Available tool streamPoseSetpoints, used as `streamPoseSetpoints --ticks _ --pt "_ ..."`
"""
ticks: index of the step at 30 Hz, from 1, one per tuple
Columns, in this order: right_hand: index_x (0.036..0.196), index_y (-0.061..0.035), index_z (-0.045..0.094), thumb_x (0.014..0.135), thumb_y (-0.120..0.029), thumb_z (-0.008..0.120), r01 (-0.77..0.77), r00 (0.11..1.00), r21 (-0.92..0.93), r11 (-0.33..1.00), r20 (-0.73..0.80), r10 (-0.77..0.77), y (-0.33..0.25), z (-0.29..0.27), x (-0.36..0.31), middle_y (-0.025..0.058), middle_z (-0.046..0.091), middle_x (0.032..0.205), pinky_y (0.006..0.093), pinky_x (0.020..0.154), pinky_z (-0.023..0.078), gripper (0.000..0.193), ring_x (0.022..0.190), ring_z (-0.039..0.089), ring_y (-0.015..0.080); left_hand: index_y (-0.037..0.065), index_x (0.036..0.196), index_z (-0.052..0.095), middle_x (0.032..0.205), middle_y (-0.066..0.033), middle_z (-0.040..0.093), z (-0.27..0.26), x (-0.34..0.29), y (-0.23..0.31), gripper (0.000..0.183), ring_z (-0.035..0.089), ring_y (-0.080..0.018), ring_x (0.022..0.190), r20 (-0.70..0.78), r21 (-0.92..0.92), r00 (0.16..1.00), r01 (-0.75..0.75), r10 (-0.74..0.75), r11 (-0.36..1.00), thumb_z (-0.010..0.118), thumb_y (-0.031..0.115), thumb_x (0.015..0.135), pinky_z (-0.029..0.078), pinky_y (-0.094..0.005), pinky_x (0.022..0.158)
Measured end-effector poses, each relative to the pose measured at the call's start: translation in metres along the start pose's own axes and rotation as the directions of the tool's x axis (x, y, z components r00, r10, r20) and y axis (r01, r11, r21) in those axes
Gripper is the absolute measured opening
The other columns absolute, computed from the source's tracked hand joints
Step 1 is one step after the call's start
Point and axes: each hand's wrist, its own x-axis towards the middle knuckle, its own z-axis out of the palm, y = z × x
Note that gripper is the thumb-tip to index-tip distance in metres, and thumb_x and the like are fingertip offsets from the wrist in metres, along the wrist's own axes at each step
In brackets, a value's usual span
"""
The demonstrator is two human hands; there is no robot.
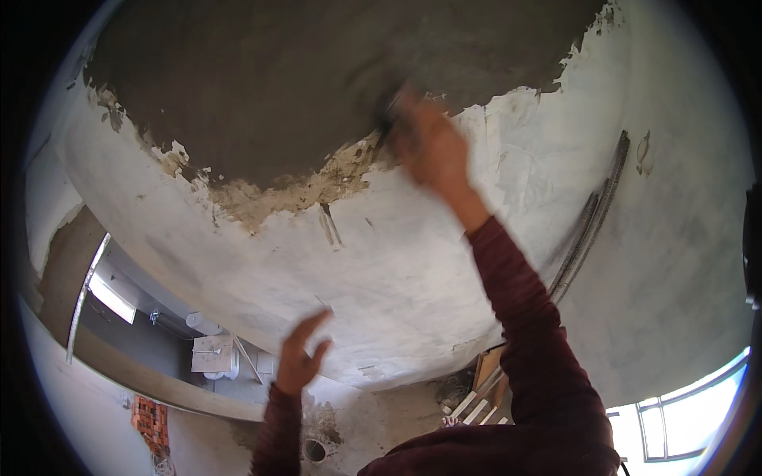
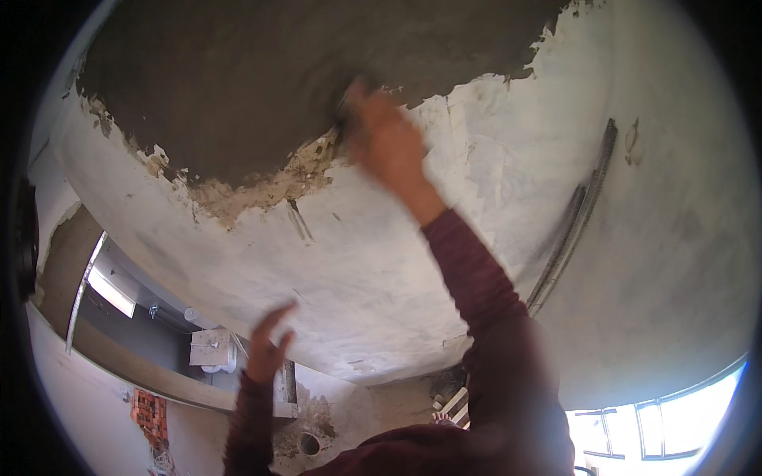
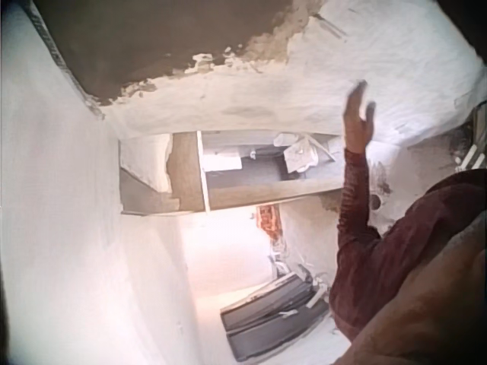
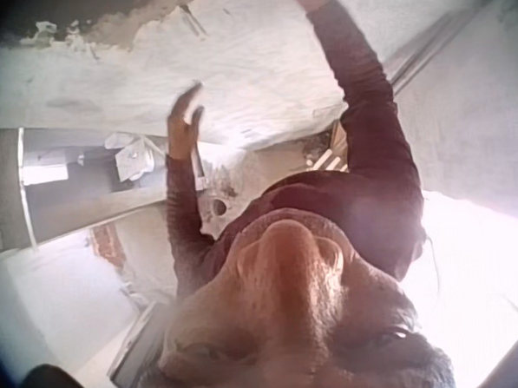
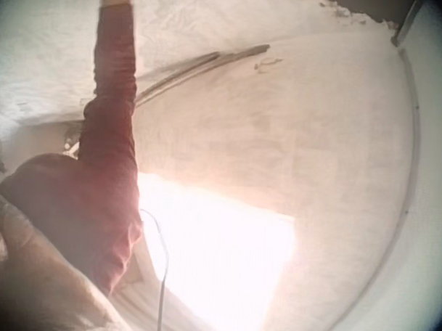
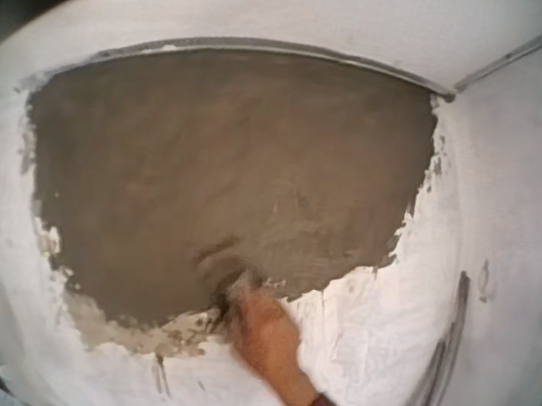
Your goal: The person applies plaster to a curved ceiling using a trowel, smoothing the surface with repetitive strokes. They periodically scoop more plaster from a bucket on a wooden scaffold and continue spreading it across the ceiling area.
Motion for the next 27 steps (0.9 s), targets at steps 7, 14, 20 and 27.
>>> streamPoseSetpoints --ticks 7,14,20,27 --pt "0.133 -0.0132 0.057 0.084 -0.012 0.063 0.051 0.960 0.139 0.989 0.266 -0.086 -0.017 -0.018 -0.093 0.0132 0.065 0.104 0.0424 0.081 0.055 0.050 0.102 0.065 0.0303 -0.003 0.136 0.054 0.135 -0.0206 0.058 -0.086 0.168 0.090 0.047 0.053 -0.0351 0.128 -0.251 0.291 0.786 -0.495 0.564 0.819 0.052 0.026 0.099 0.038 -0.0415 0.109" --pt "0.134 -0.0059 0.052 0.086 -0.015 0.060 0.101 0.994 -0.111 0.989 0.058 -0.095 0.002 -0.005 0.030 0.0123 0.063 0.096 0.0425 0.064 0.052 0.050 0.083 0.065 0.0291 0.004 0.151 0.035 0.155 -0.0163 0.038 -0.076 0.257 0.118 0.071 0.025 -0.0351 0.148 -0.266 0.559 0.582 -0.556 0.768 0.615 0.039 0.055 0.101 0.020 -0.0510 0.119" --pt "0.134 -0.0103 0.054 0.086 -0.019 0.063 -0.295 0.621 0.325 0.898 0.780 -0.079 -0.039 -0.031 -0.293 0.0157 0.063 0.121 0.0457 0.086 0.052 0.049 0.104 0.064 0.0340 0.006 0.156 0.022 0.163 -0.0145 0.020 0.008 0.268 0.104 0.083 0.013 -0.0320 0.152 0.046 0.885 0.796 -0.312 0.604 0.344 0.038 0.063 0.098 0.007 -0.0679 0.115" --pt "0.131 0.0003 0.058 0.094 -0.026 0.062 -0.647 -0.304 0.102 -0.755 0.874 0.379 -0.038 -0.173 -0.511 0.0094 0.065 0.120 0.0355 0.095 0.050 0.046 0.107 0.063 0.0214 0.009 0.156 0.026 0.164 -0.0100 0.020 0.063 0.262 0.080 0.086 0.012 -0.0260 0.153 0.094 0.896 0.890 -0.271 0.446 0.352 0.047 0.063 0.093 0.010 -0.0716 0.112"
